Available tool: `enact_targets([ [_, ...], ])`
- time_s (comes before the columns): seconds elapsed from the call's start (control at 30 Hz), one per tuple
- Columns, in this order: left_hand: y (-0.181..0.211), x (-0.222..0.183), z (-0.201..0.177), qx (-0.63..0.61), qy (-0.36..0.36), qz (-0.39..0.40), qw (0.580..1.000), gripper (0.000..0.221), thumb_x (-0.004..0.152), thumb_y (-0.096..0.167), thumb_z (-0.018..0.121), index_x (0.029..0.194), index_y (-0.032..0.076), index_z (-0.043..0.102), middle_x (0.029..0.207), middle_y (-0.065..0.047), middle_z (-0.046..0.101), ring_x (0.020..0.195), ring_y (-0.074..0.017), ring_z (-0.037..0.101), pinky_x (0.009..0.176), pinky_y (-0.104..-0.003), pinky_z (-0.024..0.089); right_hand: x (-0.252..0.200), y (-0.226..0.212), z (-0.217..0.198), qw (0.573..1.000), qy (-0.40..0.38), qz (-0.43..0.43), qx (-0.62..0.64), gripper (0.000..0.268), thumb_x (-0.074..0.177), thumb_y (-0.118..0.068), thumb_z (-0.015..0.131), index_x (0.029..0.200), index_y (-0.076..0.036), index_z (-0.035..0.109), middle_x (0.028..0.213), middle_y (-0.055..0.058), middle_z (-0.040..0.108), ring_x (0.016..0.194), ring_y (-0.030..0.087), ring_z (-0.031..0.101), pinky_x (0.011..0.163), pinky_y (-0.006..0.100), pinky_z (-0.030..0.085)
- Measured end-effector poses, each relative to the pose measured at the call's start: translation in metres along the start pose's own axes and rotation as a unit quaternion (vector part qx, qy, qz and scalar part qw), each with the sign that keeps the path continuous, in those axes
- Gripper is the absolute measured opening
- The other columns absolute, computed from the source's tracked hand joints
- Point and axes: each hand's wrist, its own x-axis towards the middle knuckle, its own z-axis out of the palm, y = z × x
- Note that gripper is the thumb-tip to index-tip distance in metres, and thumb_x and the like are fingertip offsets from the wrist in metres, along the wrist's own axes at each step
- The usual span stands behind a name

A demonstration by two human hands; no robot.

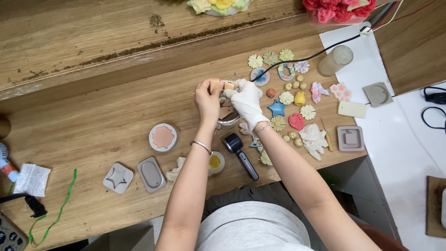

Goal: The recorder prepares decorative wax flower ornaments by melting and pouring wax into molds.

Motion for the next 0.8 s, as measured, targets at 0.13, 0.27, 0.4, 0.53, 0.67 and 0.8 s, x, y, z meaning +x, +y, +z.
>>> enact_targets([
  [0.13,-0.006,0.011,-0.008,0.1,-0.035,0.056,0.993,0.039,0.078,0.026,0.088,0.104,0.0,0.075,0.101,-0.021,0.07,0.093,-0.0346,0.068,0.083,-0.043,0.053,-0.001,-0.001,-0.013,0.999,-0.005,-0.038,-0.011,0.027,0.079,-0.021,0.08,0.099,-0.003,0.076,0.079,0.007,0.076,0.07,0.013,0.071,0.068,0.03,0.056],
  [0.27,-0.016,0.017,-0.013,0.066,-0.096,0.049,0.992,0.047,0.08,0.028,0.087,0.11,-0.004,0.071,0.111,-0.022,0.069,0.097,-0.0285,0.071,0.081,-0.037,0.057,0.011,0.02,-0.019,0.986,-0.055,-0.129,-0.094,0.035,0.079,-0.017,0.078,0.111,-0.003,0.076,0.085,0.014,0.075,0.076,0.02,0.072,0.071,0.033,0.055],
  [0.4,0.043,0.014,-0.047,0.032,-0.152,-0.132,0.979,0.04,0.092,0.036,0.079,0.1,-0.004,0.079,0.1,-0.022,0.082,0.086,-0.0221,0.074,0.077,-0.031,0.058,-0.012,-0.021,-0.05,0.987,-0.081,-0.137,0.012,0.028,0.084,-0.017,0.075,0.105,0.001,0.073,0.09,0.009,0.078,0.08,0.014,0.075,0.073,0.03,0.059],
  [0.53,0.004,0.004,-0.05,-0.19,-0.166,-0.172,0.952,0.048,0.11,0.034,0.064,0.105,-0.012,0.077,0.108,-0.028,0.077,0.086,-0.022,0.073,0.078,-0.033,0.057,-0.045,-0.034,-0.069,0.99,-0.083,0.094,0.069,0.035,0.102,-0.019,0.074,0.102,0.016,0.069,0.082,0.029,0.067,0.066,0.034,0.061,0.059,0.048,0.046],
  [0.67,0.048,-0.029,-0.084,-0.428,-0.226,-0.152,0.862,0.044,0.105,0.021,0.052,0.145,0.004,0.049,0.142,-0.021,0.059,0.122,-0.0241,0.065,0.101,-0.036,0.056,-0.07,-0.024,-0.078,0.926,-0.113,0.016,0.359,0.04,0.102,-0.026,0.064,0.129,0.003,0.056,0.106,0.024,0.067,0.085,0.025,0.065,0.073,0.036,0.052],
  [0.8,0.094,-0.063,-0.122,-0.737,-0.267,-0.297,0.545,0.067,0.106,0.042,0.042,0.156,-0.001,0.03,0.16,-0.022,0.036,0.149,-0.0309,0.036,0.116,-0.046,0.046,-0.101,-0.034,-0.089,0.859,-0.16,0.067,0.481,0.061,0.1,-0.022,0.058,0.152,0.002,0.035,0.136,0.022,0.061,0.116,0.023,0.067,0.096,0.034,0.057],
])
